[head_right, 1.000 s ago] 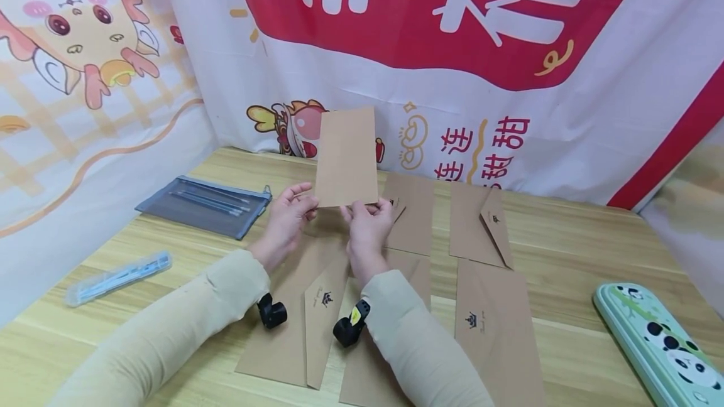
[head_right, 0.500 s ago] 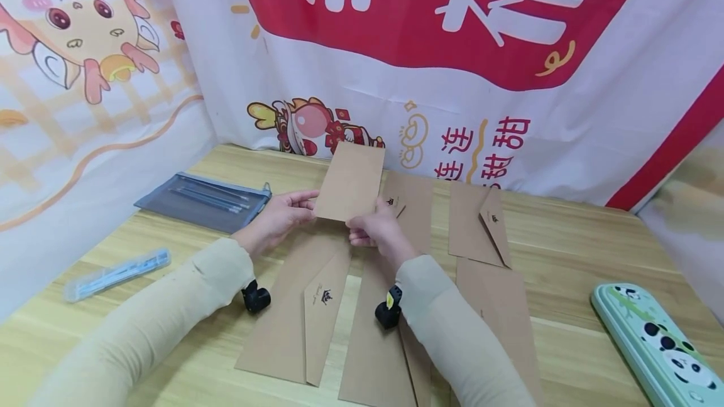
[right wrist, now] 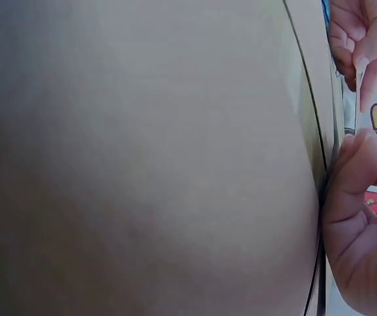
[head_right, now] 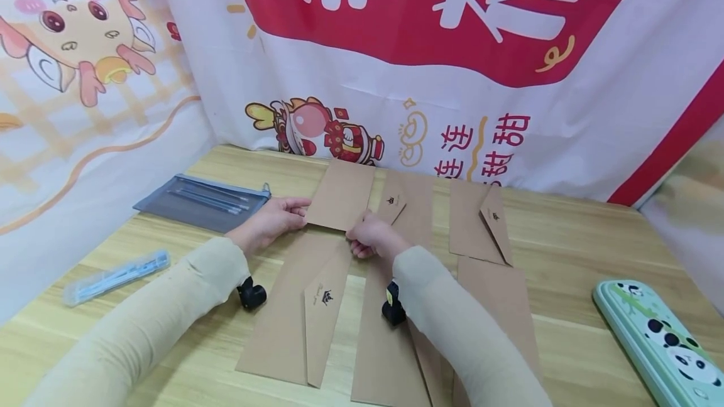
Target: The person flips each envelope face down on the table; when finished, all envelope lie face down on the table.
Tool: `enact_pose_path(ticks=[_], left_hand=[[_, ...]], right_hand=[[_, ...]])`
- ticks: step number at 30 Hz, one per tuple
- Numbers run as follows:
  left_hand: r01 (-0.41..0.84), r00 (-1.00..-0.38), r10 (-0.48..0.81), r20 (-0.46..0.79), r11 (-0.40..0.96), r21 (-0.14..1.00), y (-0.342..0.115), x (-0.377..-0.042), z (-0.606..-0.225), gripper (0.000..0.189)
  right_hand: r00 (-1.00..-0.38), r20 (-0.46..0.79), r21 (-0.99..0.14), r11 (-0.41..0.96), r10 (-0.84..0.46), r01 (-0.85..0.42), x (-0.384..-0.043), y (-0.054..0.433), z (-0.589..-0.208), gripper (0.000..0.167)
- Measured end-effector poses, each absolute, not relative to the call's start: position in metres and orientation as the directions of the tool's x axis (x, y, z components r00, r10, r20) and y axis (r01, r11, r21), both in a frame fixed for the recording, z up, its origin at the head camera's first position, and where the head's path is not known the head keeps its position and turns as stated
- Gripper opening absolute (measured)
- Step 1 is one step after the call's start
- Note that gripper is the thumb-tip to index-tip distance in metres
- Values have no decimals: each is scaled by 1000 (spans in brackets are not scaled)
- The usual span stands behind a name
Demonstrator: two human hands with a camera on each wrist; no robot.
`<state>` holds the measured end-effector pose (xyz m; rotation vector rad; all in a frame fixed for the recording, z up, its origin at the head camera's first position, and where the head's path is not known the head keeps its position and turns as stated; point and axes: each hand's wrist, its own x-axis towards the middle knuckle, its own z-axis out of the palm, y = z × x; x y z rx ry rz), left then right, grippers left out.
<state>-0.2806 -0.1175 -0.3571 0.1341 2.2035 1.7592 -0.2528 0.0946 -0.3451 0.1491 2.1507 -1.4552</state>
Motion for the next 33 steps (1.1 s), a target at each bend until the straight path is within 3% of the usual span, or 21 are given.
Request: enact_pose_path(ticks=[8,13,16,22,33], left_hand=[[-137,-947,239,-213,299,944,-115,-281,-356,57],[-96,-951,219,-216,453,886,-114,-277,-350,54],[-82,-952,218,-214,491,867,-115,-276,-348,53],[5,-953,267,-142,484,875,-112,-275,-341,56],[223,-911,412,32,424,878,-59,-269,-303,53]], right_hand=[[-851,-489,-807,470,-191,358,-254,95,-348,84],[-859,-472,-810,481,-199,335,-253,95,-347,71],[-862,-467,-807,495,-199,323,-251,95,-346,71],[-887,-417,-817,508,-197,271,-244,100,-332,83],[-947,-241,-860,499,-213,106,-229,143,-270,76]])
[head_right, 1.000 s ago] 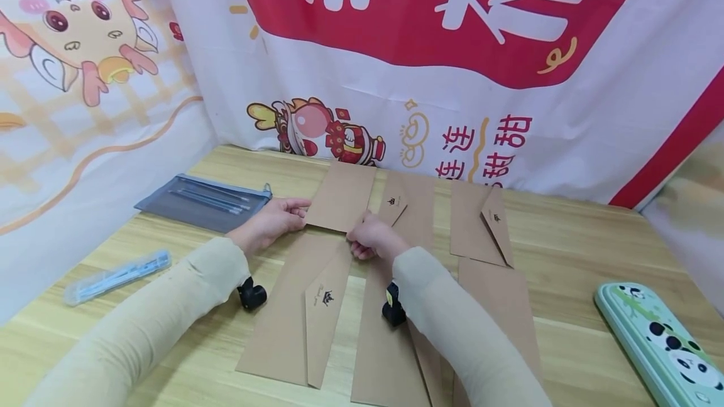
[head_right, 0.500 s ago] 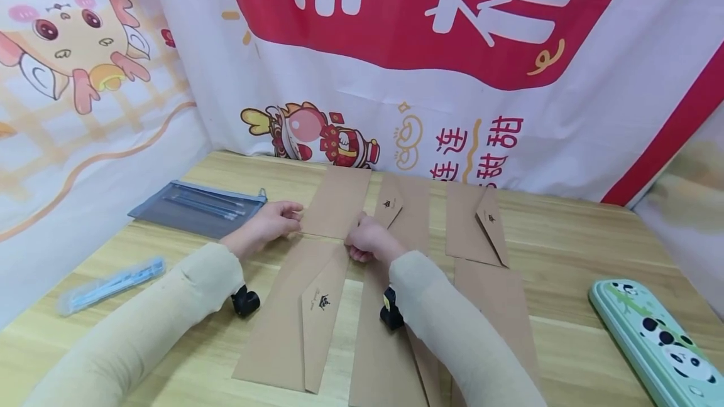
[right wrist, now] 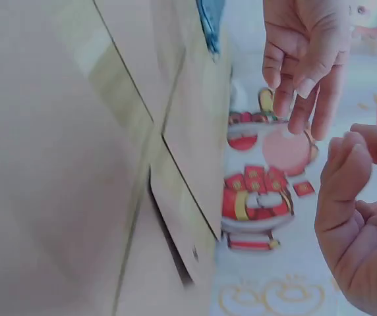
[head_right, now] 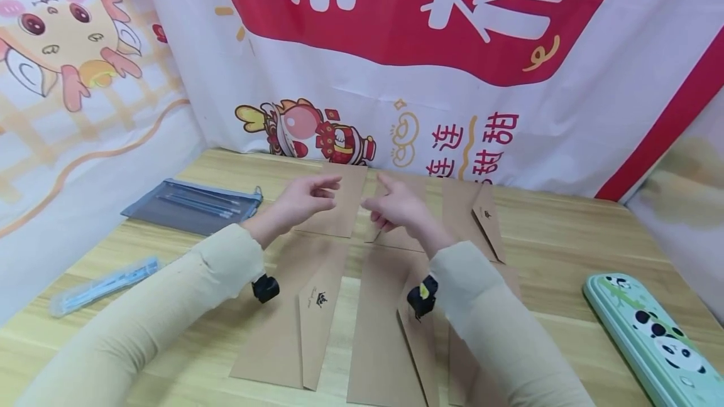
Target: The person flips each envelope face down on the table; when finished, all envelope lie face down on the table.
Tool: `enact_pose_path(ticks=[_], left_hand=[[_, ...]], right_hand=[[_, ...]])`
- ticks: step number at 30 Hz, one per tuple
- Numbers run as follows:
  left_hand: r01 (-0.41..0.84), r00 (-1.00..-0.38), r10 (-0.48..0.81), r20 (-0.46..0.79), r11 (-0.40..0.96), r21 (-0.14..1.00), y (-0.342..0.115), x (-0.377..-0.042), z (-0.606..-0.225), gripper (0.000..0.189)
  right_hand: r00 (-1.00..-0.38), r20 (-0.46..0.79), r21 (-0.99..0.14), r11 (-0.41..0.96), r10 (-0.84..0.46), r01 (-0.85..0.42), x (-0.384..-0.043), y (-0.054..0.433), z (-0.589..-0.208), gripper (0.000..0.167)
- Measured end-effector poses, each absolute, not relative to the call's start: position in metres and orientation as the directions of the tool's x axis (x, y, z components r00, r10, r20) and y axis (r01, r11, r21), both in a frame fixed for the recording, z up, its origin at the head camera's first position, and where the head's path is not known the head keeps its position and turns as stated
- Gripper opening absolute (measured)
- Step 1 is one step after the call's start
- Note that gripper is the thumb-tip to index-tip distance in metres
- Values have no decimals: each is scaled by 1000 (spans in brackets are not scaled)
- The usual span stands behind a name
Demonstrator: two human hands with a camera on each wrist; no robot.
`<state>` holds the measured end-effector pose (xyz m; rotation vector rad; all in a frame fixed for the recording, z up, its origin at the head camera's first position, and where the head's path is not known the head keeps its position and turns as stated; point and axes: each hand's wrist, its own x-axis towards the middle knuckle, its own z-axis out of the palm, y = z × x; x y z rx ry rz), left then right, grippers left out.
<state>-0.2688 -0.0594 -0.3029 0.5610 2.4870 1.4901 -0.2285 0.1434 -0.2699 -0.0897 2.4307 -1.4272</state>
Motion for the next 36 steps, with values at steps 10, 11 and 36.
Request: enact_pose_path(ticks=[10,11,36], left_hand=[[295,-854,519,44,412,862,-9,-269,-304,55],[301,-851,523,43,418,857,-6,-270,-305,56],[73,-845,492,-210,494,866,6,-282,-342,75]], right_hand=[[-967,-199,-844,529,-158,87,-222,197,-277,75],[-968,-192,-848,524,-161,82,-221,201,-279,74],[-910,-308,-857,496,-277,139,-234,249,-337,68]])
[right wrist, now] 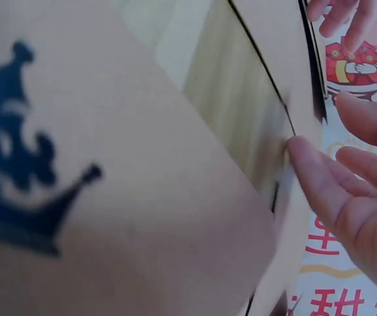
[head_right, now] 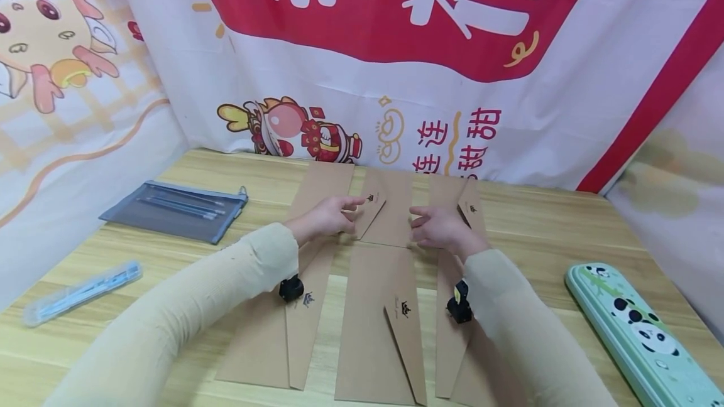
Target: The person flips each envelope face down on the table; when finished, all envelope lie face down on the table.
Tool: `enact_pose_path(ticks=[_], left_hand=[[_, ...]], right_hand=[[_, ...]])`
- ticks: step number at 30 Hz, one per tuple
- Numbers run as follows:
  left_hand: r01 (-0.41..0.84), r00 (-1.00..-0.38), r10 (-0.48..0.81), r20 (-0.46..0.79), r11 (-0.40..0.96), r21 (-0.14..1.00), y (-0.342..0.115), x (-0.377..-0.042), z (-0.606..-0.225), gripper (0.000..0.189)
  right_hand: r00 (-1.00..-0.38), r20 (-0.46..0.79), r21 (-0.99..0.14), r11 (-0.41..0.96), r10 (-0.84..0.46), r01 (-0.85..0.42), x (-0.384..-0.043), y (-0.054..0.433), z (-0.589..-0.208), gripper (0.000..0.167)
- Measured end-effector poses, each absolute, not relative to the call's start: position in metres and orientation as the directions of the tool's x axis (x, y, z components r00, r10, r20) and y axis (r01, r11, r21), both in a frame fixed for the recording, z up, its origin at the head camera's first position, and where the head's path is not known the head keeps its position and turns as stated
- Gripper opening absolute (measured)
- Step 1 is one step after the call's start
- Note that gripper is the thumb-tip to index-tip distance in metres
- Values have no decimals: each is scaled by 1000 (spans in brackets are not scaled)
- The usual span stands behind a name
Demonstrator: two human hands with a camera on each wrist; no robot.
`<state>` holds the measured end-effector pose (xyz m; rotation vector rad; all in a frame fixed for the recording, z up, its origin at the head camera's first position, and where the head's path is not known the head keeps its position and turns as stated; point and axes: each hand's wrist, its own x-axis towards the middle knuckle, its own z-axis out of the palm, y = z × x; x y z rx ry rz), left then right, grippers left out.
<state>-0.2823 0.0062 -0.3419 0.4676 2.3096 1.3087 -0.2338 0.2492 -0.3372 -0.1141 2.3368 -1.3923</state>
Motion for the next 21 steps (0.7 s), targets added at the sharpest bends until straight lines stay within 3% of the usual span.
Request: enact_pose_path(ticks=[8,16,21], left_hand=[[65,-806,551,-215,444,894,2,-286,-347,73],[-147,-835,475,-278,294,944,0,-284,-350,62],[-197,-883,389,-265,206,959,2,-283,-348,57]], right_hand=[[-922,-288,-838,534,-257,113,-236,240,-338,65],[-929,-287,-814,570,-234,108,-236,237,-340,65],[-939,-269,-799,594,-216,92,-236,235,-340,62]])
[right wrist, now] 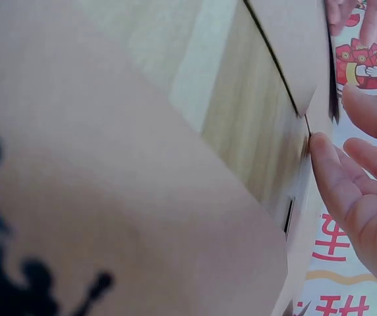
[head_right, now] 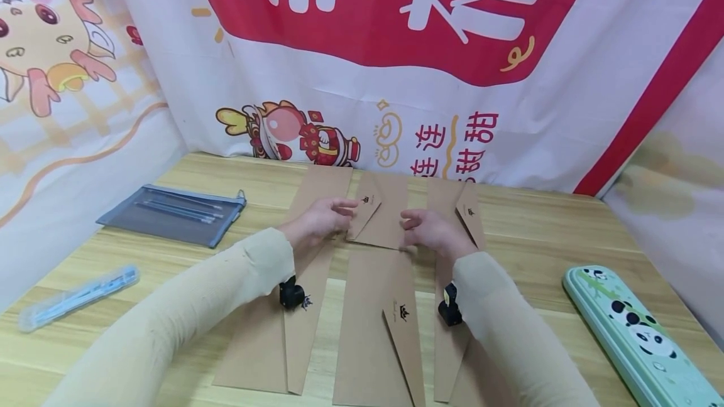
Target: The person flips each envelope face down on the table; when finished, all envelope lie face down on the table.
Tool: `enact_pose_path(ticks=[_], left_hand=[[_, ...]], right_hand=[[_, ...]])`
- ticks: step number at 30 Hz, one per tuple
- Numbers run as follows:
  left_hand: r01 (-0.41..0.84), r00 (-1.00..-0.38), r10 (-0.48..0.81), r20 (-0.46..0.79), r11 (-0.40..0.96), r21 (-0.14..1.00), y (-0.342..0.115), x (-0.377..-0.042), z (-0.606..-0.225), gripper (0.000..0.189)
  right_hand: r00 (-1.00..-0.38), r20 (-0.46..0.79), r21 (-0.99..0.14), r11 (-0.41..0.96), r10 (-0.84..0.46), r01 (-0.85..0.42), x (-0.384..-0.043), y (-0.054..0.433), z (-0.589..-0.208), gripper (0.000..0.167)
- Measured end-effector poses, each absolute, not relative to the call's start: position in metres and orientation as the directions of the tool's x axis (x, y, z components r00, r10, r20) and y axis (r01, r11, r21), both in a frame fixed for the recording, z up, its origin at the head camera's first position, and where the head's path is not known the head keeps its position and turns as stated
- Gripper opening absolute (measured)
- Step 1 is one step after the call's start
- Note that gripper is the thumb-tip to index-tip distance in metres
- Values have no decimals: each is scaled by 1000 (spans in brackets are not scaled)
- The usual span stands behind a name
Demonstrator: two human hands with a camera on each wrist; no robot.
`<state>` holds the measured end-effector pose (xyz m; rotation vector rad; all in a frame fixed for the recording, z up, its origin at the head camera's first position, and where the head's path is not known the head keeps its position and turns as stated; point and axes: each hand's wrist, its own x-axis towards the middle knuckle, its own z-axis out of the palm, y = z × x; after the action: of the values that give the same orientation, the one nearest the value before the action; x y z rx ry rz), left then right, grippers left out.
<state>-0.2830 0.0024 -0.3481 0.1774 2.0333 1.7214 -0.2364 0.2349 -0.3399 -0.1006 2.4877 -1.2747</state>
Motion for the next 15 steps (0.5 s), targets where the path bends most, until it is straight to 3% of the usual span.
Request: enact_pose_path(ticks=[5,15], left_hand=[[-142,-920,345,-188,155,978,3,-281,-344,54],[-80,-928,349,-131,157,984,-4,-277,-328,52]], right_hand=[[-940,-267,-785,614,-213,84,-239,229,-340,62],[-927,-256,-812,581,-273,53,-243,214,-340,63]])
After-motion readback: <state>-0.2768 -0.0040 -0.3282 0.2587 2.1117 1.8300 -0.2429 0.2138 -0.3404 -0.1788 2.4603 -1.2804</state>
